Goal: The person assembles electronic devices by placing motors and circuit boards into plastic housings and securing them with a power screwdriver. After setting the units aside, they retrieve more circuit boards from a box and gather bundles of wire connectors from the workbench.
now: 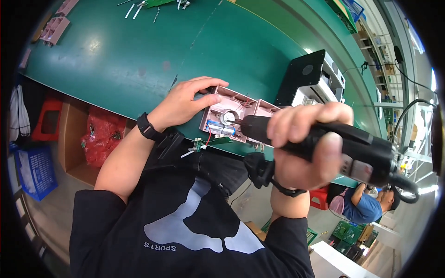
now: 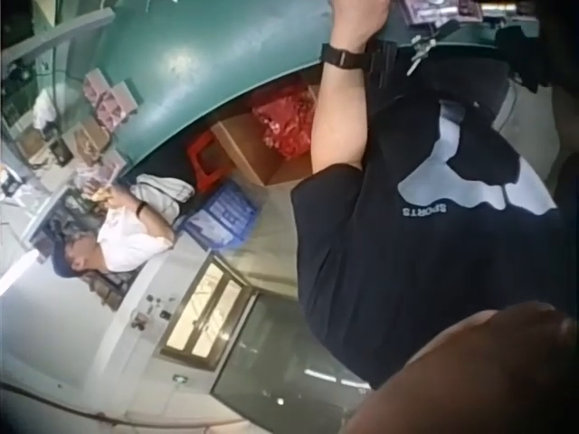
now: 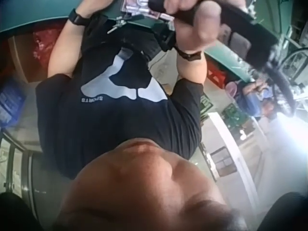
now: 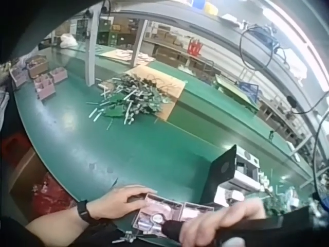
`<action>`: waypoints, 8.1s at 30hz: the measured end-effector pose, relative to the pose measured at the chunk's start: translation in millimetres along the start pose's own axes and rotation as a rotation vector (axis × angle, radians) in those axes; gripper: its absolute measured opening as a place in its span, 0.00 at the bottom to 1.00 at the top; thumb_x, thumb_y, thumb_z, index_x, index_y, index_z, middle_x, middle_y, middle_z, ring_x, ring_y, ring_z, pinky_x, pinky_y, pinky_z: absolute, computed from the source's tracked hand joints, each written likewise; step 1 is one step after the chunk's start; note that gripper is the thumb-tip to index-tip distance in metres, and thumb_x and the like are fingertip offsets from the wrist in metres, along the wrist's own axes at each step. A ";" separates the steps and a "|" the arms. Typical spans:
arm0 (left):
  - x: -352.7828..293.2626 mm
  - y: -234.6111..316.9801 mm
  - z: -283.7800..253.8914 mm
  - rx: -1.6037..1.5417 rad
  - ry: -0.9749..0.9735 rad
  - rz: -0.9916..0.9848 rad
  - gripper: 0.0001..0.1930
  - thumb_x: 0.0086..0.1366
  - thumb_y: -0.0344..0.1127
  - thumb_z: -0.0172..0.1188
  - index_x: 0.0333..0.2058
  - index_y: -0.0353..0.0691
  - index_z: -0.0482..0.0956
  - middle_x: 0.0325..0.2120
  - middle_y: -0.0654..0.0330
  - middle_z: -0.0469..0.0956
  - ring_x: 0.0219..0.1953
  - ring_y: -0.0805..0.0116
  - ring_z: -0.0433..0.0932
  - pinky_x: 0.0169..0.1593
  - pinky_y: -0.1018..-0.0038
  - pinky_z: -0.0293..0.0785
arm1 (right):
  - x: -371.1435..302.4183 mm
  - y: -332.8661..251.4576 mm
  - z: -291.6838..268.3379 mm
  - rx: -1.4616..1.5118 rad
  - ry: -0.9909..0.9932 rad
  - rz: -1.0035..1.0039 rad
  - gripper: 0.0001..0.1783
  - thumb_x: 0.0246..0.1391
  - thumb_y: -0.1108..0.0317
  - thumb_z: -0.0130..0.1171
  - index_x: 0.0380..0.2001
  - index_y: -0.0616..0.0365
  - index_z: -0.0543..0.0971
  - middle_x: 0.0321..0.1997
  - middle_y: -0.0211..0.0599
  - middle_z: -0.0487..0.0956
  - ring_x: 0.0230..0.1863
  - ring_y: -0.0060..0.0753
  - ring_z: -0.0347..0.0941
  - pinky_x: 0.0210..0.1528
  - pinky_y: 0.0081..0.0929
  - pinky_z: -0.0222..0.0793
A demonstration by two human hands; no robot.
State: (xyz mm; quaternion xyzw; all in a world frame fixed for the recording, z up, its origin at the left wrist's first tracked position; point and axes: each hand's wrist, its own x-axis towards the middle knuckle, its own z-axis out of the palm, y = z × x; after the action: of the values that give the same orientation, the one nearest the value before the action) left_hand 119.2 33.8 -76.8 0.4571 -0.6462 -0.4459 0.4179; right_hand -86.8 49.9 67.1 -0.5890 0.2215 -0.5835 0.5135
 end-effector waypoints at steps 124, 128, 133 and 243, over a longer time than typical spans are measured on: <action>347.8 69.9 -21.3 0.678 0.246 0.213 0.18 0.71 0.49 0.59 0.37 0.39 0.87 0.26 0.53 0.85 0.30 0.54 0.85 0.35 0.61 0.78 | -187.6 71.4 -236.5 -1.447 0.790 0.092 0.05 0.55 0.74 0.59 0.25 0.58 0.76 0.16 0.36 0.69 0.16 0.39 0.63 0.21 0.38 0.57; 217.6 33.1 -12.4 0.538 0.009 0.130 0.14 0.69 0.46 0.64 0.40 0.41 0.86 0.25 0.57 0.84 0.28 0.61 0.83 0.34 0.66 0.77 | -194.3 76.0 -233.5 -1.352 0.913 0.115 0.07 0.60 0.71 0.58 0.28 0.61 0.77 0.18 0.38 0.71 0.18 0.36 0.64 0.22 0.36 0.59; 77.9 25.2 -19.6 0.623 -0.318 -0.115 0.20 0.67 0.45 0.67 0.54 0.45 0.80 0.25 0.60 0.83 0.27 0.65 0.82 0.33 0.70 0.77 | -189.2 77.1 -231.3 -1.276 0.855 0.156 0.10 0.65 0.68 0.56 0.31 0.63 0.78 0.20 0.40 0.71 0.20 0.35 0.65 0.25 0.34 0.63; 228.5 223.3 451.3 -0.447 -0.538 0.519 0.43 0.61 0.37 0.71 0.72 0.37 0.61 0.68 0.46 0.67 0.67 0.57 0.69 0.67 0.67 0.67 | -57.8 -181.6 -450.5 -1.167 0.658 -0.235 0.18 0.68 0.59 0.59 0.50 0.64 0.83 0.42 0.27 0.81 0.42 0.19 0.71 0.47 0.20 0.68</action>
State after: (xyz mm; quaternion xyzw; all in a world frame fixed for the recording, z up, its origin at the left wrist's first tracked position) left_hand -410.4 -57.5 53.2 0.0453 -0.7131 -0.5581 0.4218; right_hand -573.1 11.5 103.5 -0.5814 0.5792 -0.5692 -0.0494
